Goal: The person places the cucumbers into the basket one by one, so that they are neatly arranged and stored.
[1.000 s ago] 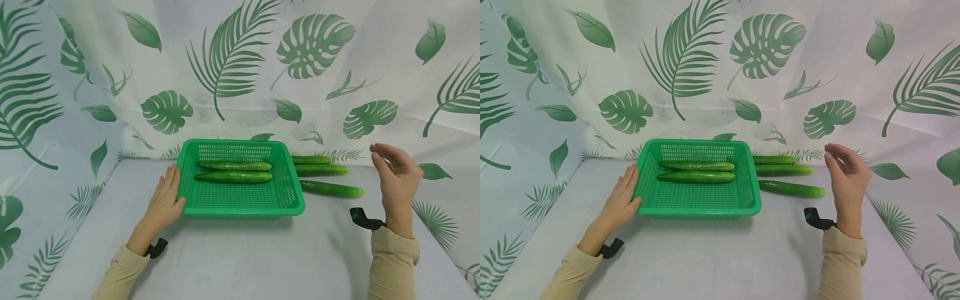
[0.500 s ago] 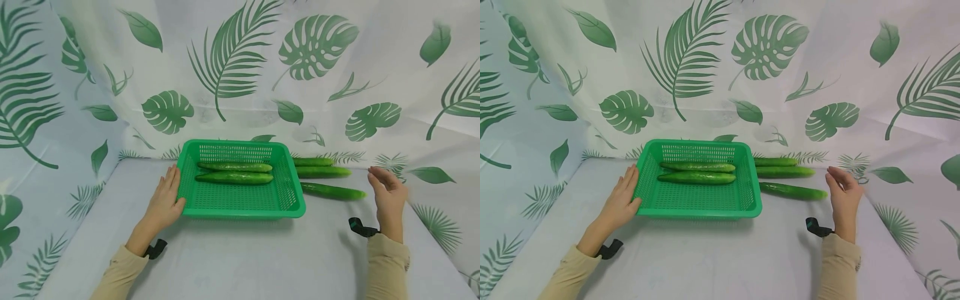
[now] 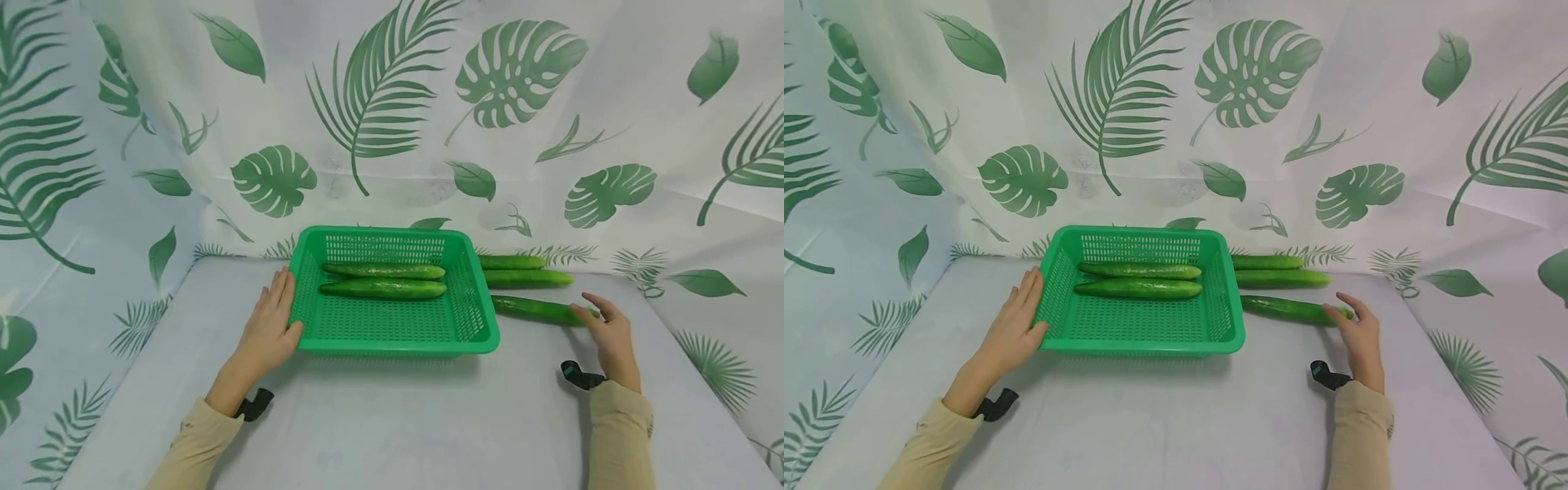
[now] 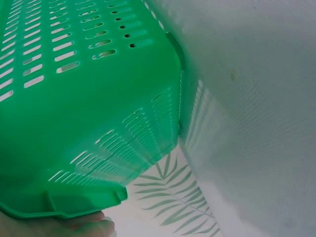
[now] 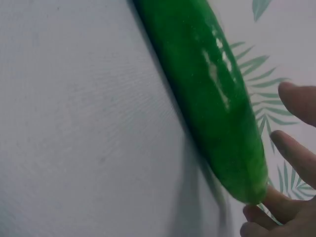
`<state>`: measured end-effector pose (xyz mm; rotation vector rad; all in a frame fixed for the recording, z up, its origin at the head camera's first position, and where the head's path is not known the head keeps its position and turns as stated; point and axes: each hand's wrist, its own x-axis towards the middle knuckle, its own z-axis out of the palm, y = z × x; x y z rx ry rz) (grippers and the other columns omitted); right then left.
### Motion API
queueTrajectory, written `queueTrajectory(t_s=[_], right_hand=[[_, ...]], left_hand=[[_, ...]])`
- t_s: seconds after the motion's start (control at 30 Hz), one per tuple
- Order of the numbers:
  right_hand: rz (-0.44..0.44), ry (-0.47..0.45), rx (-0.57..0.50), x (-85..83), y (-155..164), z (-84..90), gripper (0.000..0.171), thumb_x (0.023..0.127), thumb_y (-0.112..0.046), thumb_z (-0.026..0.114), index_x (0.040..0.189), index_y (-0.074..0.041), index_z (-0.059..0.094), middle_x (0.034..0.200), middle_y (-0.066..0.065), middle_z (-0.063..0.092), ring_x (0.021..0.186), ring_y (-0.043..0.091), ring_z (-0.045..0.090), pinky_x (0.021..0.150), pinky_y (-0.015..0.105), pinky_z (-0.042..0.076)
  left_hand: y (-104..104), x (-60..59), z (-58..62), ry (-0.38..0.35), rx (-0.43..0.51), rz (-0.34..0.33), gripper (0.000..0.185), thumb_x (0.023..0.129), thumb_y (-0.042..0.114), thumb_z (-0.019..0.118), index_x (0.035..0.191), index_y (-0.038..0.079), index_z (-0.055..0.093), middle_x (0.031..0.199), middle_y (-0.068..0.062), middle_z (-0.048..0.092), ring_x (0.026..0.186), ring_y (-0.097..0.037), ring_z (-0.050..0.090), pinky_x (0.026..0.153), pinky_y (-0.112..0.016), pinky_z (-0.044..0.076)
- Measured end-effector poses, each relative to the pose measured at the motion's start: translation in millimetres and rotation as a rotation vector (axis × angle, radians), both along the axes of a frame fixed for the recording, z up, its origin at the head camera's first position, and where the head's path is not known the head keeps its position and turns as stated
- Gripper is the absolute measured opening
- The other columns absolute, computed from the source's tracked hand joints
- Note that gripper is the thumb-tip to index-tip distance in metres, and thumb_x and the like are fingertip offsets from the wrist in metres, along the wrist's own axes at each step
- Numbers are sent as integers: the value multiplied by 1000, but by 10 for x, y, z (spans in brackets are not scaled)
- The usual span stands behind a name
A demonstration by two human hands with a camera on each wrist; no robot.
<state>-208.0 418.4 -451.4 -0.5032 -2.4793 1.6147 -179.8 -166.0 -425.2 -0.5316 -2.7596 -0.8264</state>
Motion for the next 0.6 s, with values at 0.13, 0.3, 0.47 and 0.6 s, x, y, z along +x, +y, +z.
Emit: queueTrajectory(t_s=[0.13,0.3,0.47,0.6], right_hand=[[35,-37,-11,8,35,-59,76,94,-45,63,155,-9,35,164,19,12,149,32,9,119,51,14],[42,-78,1,20,59,-88,78,90,-41,71,155,-16,38,163,18,13,141,34,19,113,49,24],[111,-109,56,33,80,-107,80,88,-34,76,154,-11,38,161,24,16,132,37,28,106,53,29],[141,-111,102,42,87,-121,80,87,-28,77,153,-7,38,158,29,18,128,40,29,104,58,28]], left_hand=[[-9,4,0,1,-2,5,75,88,7,43,153,-13,12,163,-23,1,151,-36,2,118,-58,9],[-12,2,10,-15,-11,3,74,89,7,42,153,-12,11,163,-23,0,151,-36,1,118,-57,8],[-10,-3,16,-29,-23,6,74,90,7,42,154,-12,10,163,-23,-1,151,-36,1,118,-57,8],[-5,-5,12,-32,-21,3,74,90,7,42,154,-12,10,164,-22,-1,151,-36,0,118,-57,8]])
